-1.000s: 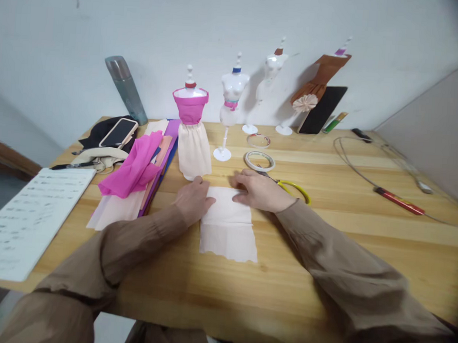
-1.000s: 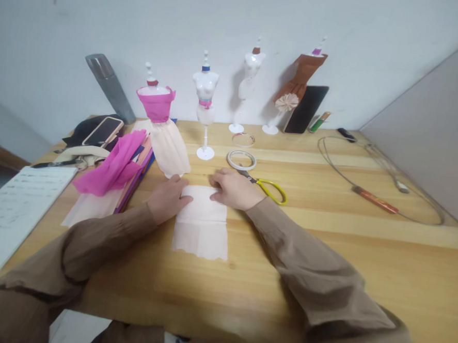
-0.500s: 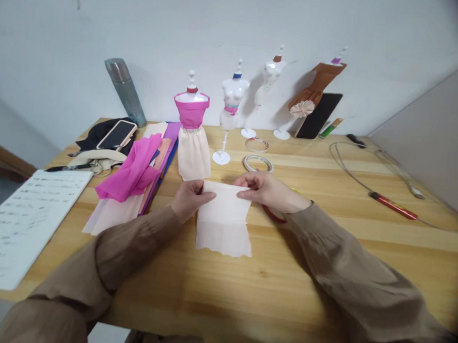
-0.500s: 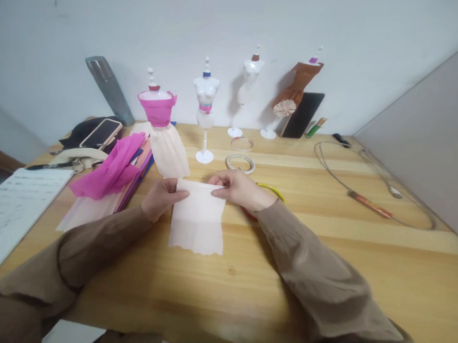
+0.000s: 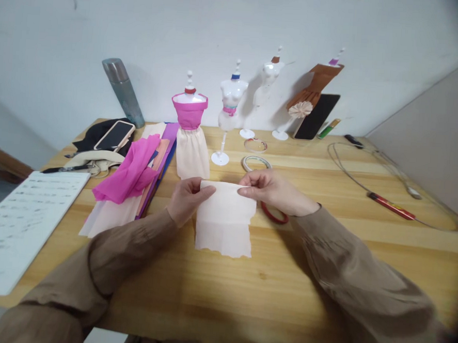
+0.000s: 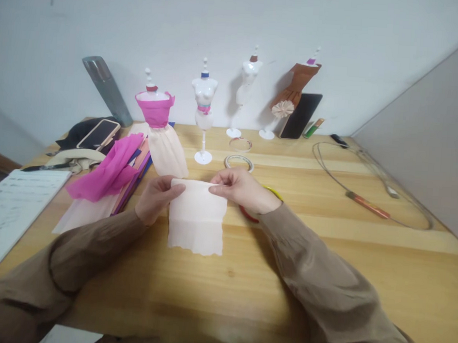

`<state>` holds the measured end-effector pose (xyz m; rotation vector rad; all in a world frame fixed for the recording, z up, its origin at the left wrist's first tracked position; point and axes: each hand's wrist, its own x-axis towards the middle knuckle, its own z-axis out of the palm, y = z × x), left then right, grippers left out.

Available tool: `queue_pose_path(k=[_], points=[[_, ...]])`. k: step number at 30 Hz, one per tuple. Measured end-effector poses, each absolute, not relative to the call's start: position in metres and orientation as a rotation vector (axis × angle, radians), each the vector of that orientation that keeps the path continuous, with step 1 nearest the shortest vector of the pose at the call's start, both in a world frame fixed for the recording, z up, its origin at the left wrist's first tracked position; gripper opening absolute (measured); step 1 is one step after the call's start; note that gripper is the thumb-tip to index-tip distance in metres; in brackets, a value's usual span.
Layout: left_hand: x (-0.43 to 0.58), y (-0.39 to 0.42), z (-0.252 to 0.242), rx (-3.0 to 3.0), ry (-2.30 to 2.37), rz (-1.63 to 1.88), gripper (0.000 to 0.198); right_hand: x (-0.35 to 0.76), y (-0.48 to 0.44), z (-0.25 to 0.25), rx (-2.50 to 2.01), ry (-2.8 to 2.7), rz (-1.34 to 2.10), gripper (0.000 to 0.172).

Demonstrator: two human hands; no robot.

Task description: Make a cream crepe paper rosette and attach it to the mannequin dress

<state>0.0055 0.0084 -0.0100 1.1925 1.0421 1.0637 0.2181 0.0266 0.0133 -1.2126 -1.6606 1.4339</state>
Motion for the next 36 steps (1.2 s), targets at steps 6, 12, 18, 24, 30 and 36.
queue_pose_path(k=[6,12,18,24,30,36], points=[[0.005,0.008,-0.010,1.216,1.074,1.125,0.029,0.216,0.026,0.013,-1.184,-1.640,1.439,0.033],[0.005,0.006,-0.003,1.221,1.127,1.220,0.027,0.221,0.028,0.010,-1.158,-1.508,1.413,0.036],[-0.001,0.013,-0.005,1.206,1.103,1.323,0.029,0.217,0.029,-0.001,-1.053,-1.484,1.685,0.035],[-0.008,0.016,-0.010,1.134,0.885,1.233,0.046,0.214,0.030,-0.002,-0.978,-1.395,1.669,0.029],[-0.001,0.012,-0.009,0.981,0.925,0.905,0.054,0.215,0.027,0.006,-1.005,-1.355,1.591,0.032],[0.004,0.011,-0.012,0.980,0.945,1.060,0.042,0.214,0.028,-0.001,-1.076,-1.408,1.604,0.039]])
